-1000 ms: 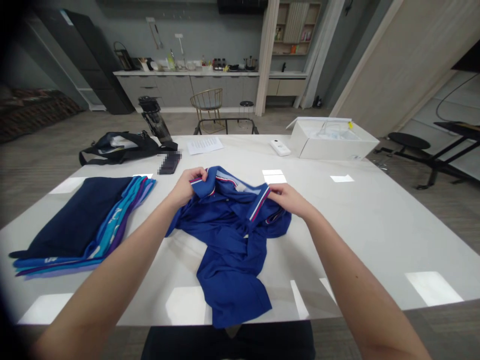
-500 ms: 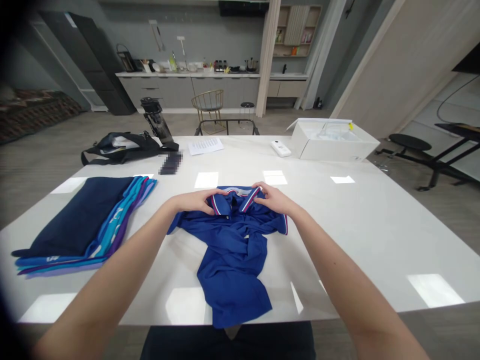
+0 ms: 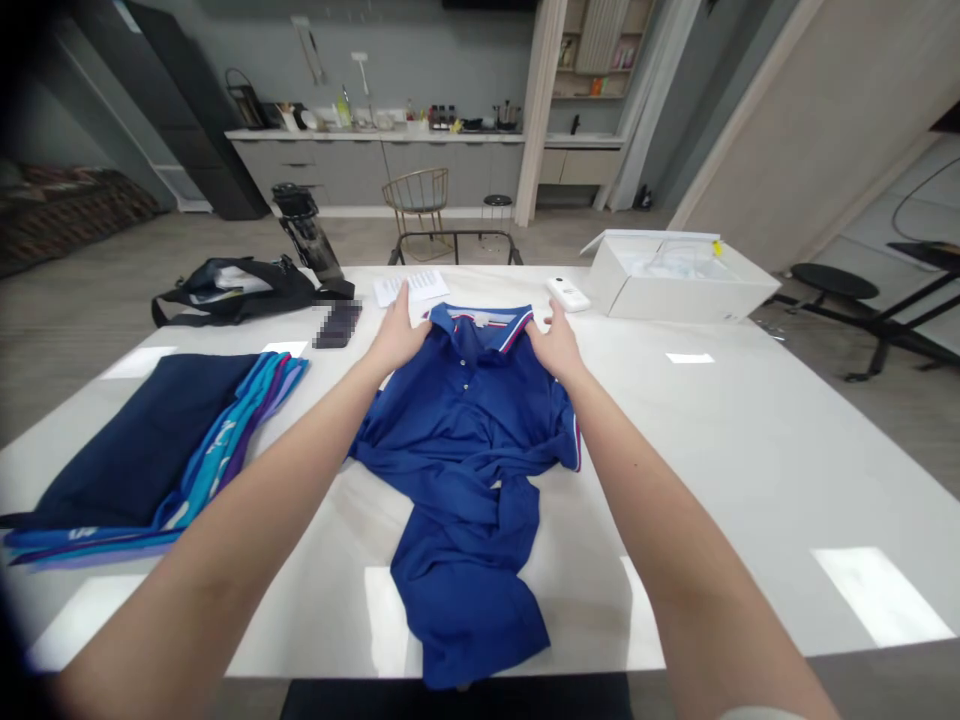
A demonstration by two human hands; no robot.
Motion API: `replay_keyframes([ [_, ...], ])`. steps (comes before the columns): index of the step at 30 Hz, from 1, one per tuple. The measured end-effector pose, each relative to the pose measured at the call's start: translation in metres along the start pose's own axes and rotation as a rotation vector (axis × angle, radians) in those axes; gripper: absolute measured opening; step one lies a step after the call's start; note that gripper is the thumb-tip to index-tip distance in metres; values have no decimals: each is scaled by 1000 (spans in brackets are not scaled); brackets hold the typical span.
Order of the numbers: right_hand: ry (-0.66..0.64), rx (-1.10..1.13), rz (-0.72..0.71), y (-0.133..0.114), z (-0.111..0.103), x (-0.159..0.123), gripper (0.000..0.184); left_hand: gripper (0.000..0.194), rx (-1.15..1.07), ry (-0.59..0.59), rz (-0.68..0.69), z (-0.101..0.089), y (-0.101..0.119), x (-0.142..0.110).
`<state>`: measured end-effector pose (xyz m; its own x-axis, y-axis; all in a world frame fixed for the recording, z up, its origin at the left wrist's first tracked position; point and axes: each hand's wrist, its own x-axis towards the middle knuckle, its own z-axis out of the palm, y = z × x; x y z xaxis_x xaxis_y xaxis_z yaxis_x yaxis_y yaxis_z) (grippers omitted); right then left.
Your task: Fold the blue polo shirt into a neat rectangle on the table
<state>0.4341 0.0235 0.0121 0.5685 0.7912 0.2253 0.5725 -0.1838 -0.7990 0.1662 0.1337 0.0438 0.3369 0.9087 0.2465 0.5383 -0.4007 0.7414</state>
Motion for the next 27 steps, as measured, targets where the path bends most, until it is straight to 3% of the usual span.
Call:
replay_keyframes([
  [4,-264,-371,-18,50,-23,-30,55,57,495,-222,9,-7,-44,-56],
  [6,-387,-486,35,75,-42,-52,56,53,624,-237,-33,-15,-70,-85],
  [9,-354,-662,30,101,-62,-79,58,47,750,-214,-54,-29,-100,-111],
  [13,-402,-642,-57,117,-76,-92,39,35,725,-278,1,-53,-115,-111],
  [16,-274,-717,-6,133,-103,-79,34,39,800,-98,-74,-84,-122,-100],
  [18,-133,-805,113,147,-129,-66,32,39,911,43,-171,-106,-127,-95],
  [20,-76,-865,238,158,-151,-56,28,36,1023,115,-210,-120,-128,-94],
  [23,17,-932,207,155,-157,-50,42,36,1055,129,-44,-110,-117,-95],
  [25,47,-867,54,138,-136,-50,46,37,947,39,103,-85,-101,-96],
  [27,-34,-665,-96,111,-101,-48,33,35,831,-99,169,-52,-85,-94],
])
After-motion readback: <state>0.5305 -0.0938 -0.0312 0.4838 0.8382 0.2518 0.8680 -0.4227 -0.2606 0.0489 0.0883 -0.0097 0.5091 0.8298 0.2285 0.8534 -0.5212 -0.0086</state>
